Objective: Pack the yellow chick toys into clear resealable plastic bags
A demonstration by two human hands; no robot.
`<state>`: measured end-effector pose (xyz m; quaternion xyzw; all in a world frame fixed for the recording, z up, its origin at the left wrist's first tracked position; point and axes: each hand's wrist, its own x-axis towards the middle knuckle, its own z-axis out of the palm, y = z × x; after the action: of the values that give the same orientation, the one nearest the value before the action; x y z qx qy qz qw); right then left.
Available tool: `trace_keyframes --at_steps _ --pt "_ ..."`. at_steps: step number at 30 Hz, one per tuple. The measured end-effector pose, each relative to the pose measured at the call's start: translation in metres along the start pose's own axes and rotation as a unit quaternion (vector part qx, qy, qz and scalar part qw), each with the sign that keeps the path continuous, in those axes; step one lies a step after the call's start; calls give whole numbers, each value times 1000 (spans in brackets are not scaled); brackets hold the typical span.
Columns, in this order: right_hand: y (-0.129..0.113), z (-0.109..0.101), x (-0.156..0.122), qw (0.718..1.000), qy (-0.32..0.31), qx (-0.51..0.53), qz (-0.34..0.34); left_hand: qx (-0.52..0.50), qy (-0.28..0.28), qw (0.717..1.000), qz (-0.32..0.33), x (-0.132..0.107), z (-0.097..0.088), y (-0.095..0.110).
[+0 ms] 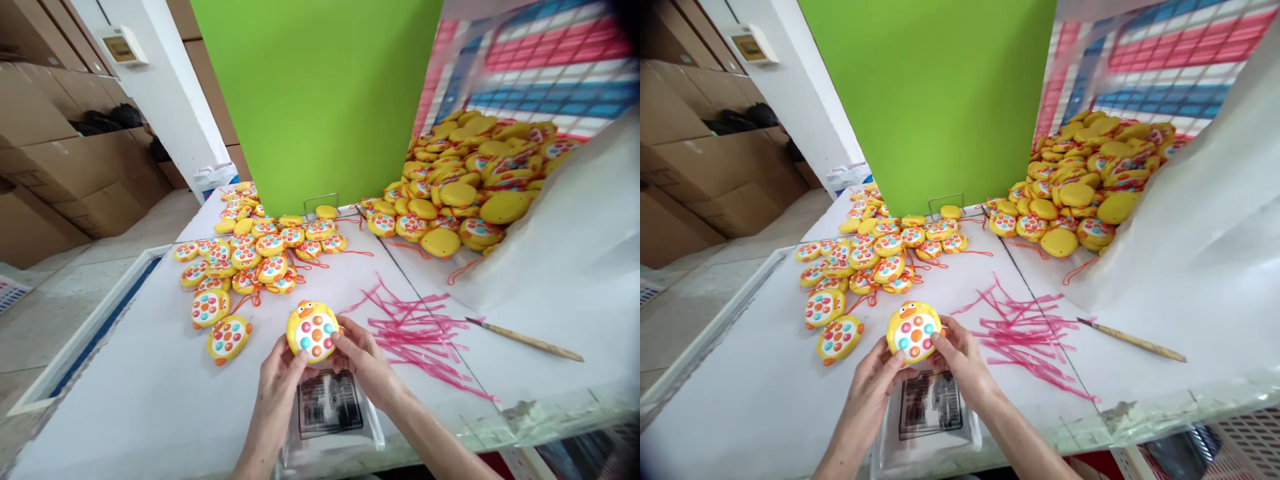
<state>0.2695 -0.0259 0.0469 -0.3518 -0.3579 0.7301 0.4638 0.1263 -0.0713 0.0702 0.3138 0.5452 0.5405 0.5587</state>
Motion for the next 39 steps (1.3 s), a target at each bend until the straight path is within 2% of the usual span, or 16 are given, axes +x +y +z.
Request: trace_keyframes --at_steps 3,6,9,16,19,23,27,29,30,33,35,37,39 --pt "-2 -2 -5 997 -11 -66 -28 7 -2 1000 5 0 5 -1" --pt "-6 -3 -6 991 -27 -111 -74 43 -37 998 9 1 3 -3" --pt "-7 0 -5 983 -4 -153 -99 82 -59 995 28 2 1 -6" --pt "1 10 -5 977 21 -193 -88 164 -43 985 34 -8 7 -5" --pt "4 12 -6 978 30 -188 -88 203 -17 978 48 -13 8 -10" --pt "1 9 -7 967 0 -235 -101 144 -20 989 42 -12 5 -11" --pt "-8 -6 -15 946 -36 -304 -105 50 -13 999 -8 -6 -5 -4" --pt "-12 -13 -23 921 -38 -361 -145 17 6 999 -31 -4 -9 -2" --pt "-14 -15 -27 896 -42 -406 -173 -3 10 999 -42 -3 -9 -2" --pt "-14 -14 -35 796 -71 -547 -251 -63 -10 995 -83 -5 -4 -3" --pt "-12 -12 -36 752 -103 -587 -281 -76 -32 993 -83 -7 0 -3" --pt "-9 -11 -35 748 -115 -581 -300 -44 -36 997 -44 -9 1 -2" --pt "-7 -12 -33 777 -92 -547 -297 13 10 1000 21 -7 -4 0"
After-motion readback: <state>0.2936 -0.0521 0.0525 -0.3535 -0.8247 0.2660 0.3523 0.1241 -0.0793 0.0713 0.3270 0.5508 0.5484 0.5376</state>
